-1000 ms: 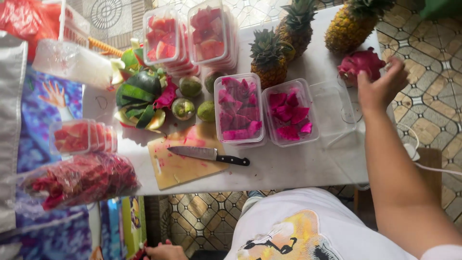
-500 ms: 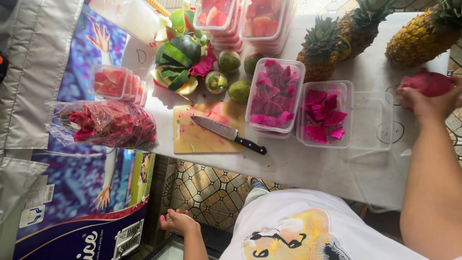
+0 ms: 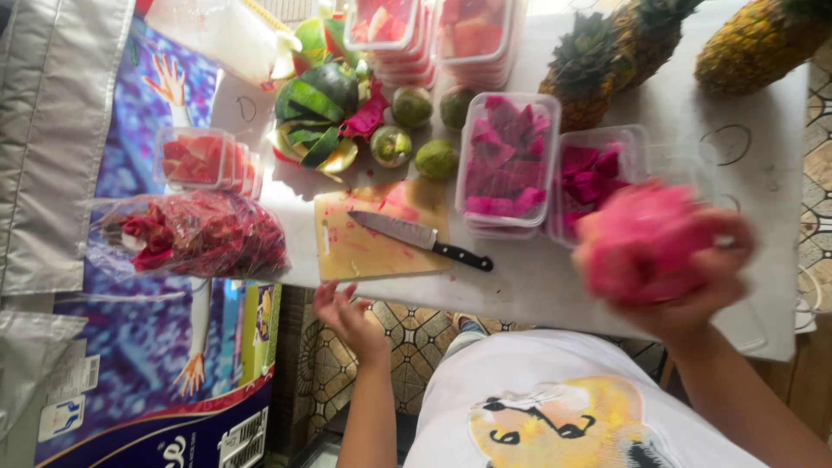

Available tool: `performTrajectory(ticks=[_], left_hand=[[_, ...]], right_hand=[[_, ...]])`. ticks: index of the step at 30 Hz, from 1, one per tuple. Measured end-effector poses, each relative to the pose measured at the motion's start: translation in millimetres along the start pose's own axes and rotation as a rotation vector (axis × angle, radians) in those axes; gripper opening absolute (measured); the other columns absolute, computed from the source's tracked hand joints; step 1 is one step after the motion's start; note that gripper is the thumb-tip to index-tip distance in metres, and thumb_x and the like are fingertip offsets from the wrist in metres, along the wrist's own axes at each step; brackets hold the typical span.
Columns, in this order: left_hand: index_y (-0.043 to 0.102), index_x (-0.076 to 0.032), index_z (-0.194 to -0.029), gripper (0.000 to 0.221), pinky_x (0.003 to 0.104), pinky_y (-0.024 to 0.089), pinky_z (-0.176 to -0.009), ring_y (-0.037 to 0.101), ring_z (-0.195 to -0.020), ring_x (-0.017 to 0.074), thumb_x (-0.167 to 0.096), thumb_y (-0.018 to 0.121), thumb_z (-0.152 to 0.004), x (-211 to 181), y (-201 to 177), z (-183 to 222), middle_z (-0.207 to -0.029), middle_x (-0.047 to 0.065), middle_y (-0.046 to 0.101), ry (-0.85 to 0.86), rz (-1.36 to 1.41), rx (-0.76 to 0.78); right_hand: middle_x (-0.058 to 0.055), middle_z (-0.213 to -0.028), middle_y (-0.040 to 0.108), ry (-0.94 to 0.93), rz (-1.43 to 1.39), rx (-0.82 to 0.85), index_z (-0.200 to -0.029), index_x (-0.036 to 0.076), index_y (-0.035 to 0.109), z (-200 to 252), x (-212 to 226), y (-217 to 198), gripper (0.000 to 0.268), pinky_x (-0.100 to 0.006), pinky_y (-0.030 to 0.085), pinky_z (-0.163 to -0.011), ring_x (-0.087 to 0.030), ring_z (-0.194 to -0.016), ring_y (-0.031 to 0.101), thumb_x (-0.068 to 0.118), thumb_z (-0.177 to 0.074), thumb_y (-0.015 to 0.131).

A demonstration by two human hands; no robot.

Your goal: Cutting dragon fruit into pieces and placing them into plastic containers

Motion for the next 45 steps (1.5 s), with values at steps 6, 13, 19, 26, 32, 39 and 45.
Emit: performTrajectory(ticks=[6,13,19,26,32,39,45], left_hand=[[0.047,-0.013,-0.130,0.034,0.015,0.049,-0.068,0.062,-0.099,0.0105,-0.037,0.040,-0.107,12,19,-10,-0.124,0.005,0.057,-0.057,-0.022,0.306],[0.043,-0.015,-0.137,0.043,0.023,0.047,-0.075,0.058,-0.111,0.0198,-0.038,0.051,-0.102,51,-18,-49,-0.134,0.009,0.051,-0.119,-0.261,0.318],[0.034,-0.012,-0.159,0.078,0.059,0.043,-0.112,0.046,-0.134,0.0559,-0.053,0.060,-0.099,79,3,-84,-0.157,0.031,0.029,-0.178,-0.526,0.564],[0.015,-0.019,-0.164,0.090,0.060,0.032,-0.119,0.034,-0.147,0.0494,-0.058,0.060,-0.097,114,25,-93,-0.161,0.031,0.029,-0.214,-0.692,0.783],[0.028,-0.022,-0.145,0.083,0.056,0.043,-0.111,0.055,-0.132,0.0463,-0.064,0.071,-0.088,135,28,-109,-0.139,0.028,0.055,-0.252,-0.676,0.745],[0.036,-0.031,-0.146,0.081,0.050,0.039,-0.116,0.055,-0.135,0.0363,-0.076,0.064,-0.085,156,25,-124,-0.145,0.016,0.058,-0.338,-0.762,0.699],[0.045,-0.016,-0.128,0.071,0.050,0.044,-0.108,0.058,-0.126,0.0419,-0.069,0.068,-0.088,186,31,-104,-0.125,0.026,0.062,-0.382,-0.489,0.422]], right_hand=[[-0.024,-0.145,0.043,0.071,-0.416,0.620,-0.131,0.022,0.072,53,55,183,0.082,-0.044,0.053,-0.103,-0.043,-0.124,0.059,0.019,-0.052,0.096],[-0.037,-0.135,0.046,-0.014,-0.321,0.962,-0.129,0.013,0.068,130,51,351,0.084,-0.056,0.058,-0.084,-0.060,-0.113,0.056,0.012,-0.048,0.093],[-0.033,-0.150,0.036,-0.110,-0.053,1.263,-0.131,0.010,0.061,181,38,428,0.091,-0.052,0.063,-0.084,-0.052,-0.115,0.059,0.023,-0.048,0.097],[-0.024,-0.144,0.044,0.208,0.295,0.957,-0.156,0.022,0.043,204,-36,354,0.097,-0.054,0.044,-0.104,-0.046,-0.130,0.049,0.048,-0.071,0.082],[-0.010,-0.105,0.057,0.242,0.760,1.039,-0.145,0.024,0.047,289,-101,307,0.069,-0.050,0.048,-0.074,-0.033,-0.091,0.064,0.028,-0.082,0.075],[-0.026,-0.122,0.061,0.994,0.355,1.204,-0.142,0.010,0.046,277,-82,255,0.056,-0.061,0.056,-0.086,-0.052,-0.107,0.067,0.018,-0.089,0.061],[-0.023,-0.083,0.072,1.316,0.077,0.884,-0.137,0.012,0.057,272,-44,196,0.052,-0.040,0.053,-0.043,-0.035,-0.044,0.066,0.029,-0.090,0.073]])
Point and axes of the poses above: each hand's wrist, its own z-axis away from the middle knuckle, its own y-axis out of the palm, x = y × z, the point moved 9 cm from there along -z, towards the middle knuckle
